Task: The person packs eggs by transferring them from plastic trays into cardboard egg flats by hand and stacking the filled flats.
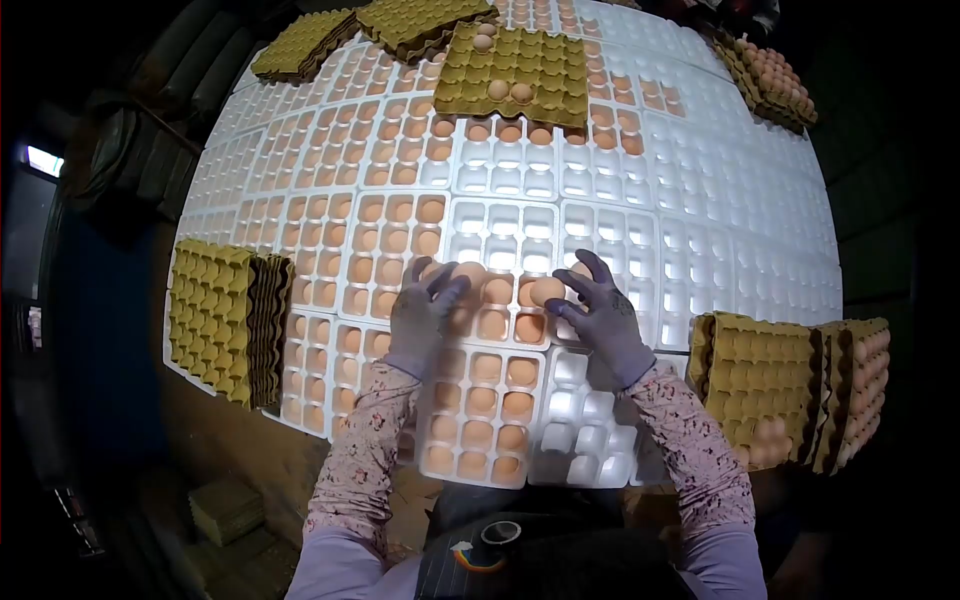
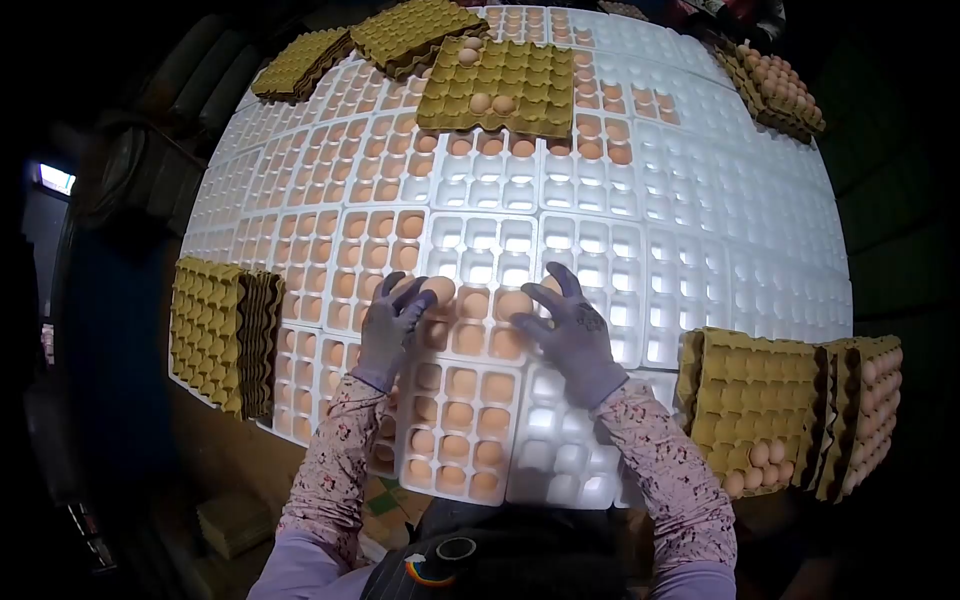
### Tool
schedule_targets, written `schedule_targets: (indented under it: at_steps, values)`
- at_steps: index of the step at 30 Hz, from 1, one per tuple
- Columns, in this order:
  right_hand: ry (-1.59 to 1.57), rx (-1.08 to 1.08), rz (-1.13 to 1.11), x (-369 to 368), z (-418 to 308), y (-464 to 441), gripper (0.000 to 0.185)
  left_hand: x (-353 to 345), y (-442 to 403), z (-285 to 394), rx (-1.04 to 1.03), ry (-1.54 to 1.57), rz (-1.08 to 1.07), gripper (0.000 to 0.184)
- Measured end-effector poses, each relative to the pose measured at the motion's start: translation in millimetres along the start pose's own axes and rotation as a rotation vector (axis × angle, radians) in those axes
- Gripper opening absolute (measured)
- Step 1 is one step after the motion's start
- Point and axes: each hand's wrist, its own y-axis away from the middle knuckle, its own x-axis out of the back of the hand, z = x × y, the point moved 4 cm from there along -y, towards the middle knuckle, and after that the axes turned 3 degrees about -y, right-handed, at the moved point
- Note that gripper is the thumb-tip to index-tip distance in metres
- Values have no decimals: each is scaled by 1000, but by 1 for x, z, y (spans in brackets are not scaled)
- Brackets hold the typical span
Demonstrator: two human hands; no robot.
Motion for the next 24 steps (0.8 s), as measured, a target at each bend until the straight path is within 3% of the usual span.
schedule_targets:
  at_steps: [2, 3, 5, 7, 8, 10, 11, 13, 14, 15, 17, 19, 21, 24]
  values:
    - [352, 68, 88, -15, -18, -38, 40, 0, -43, -10, -221, -579, 39, 42]
    - [367, 54, 87, -22, -16, -51, 40, -4, -56, -10, -307, -801, 32, 42]
    - [410, 48, 54, -41, -8, -76, 33, -6, -76, -3, -405, -755, 22, 40]
    - [251, 69, -65, -52, -32, -83, 32, -12, -96, 6, -501, -707, 6, 39]
    - [365, 223, -101, -63, -33, -86, 34, -18, -109, 6, -417, -643, -81, 39]
    - [396, 309, -98, -69, -40, -95, 37, -23, -123, 14, -244, -586, -239, 41]
    - [412, 352, -95, -71, -43, -100, 38, -25, -129, 14, -253, -576, -244, 41]
    - [84, 131, 220, -59, -29, -121, 39, -29, -140, 15, -268, -309, -170, 41]
    - [-123, 143, 328, -60, -20, -131, 41, -39, -145, 17, -353, -169, -99, 44]
    - [-62, 243, 368, -59, -12, -139, 45, -51, -146, 22, -334, 42, -101, 48]
    - [-28, 324, 451, -62, 8, -144, 44, -80, -151, 19, -441, -89, -9, 52]
    - [-405, 182, 466, -61, 23, -134, 44, -100, -145, 16, -508, -422, 34, 52]
    - [-514, 92, 501, -41, 5, -91, 45, -121, -151, -13, -653, -560, 78, 53]
    - [-766, 38, 414, -40, -3, -1, 48, -115, -150, -14, -620, -508, 99, 52]
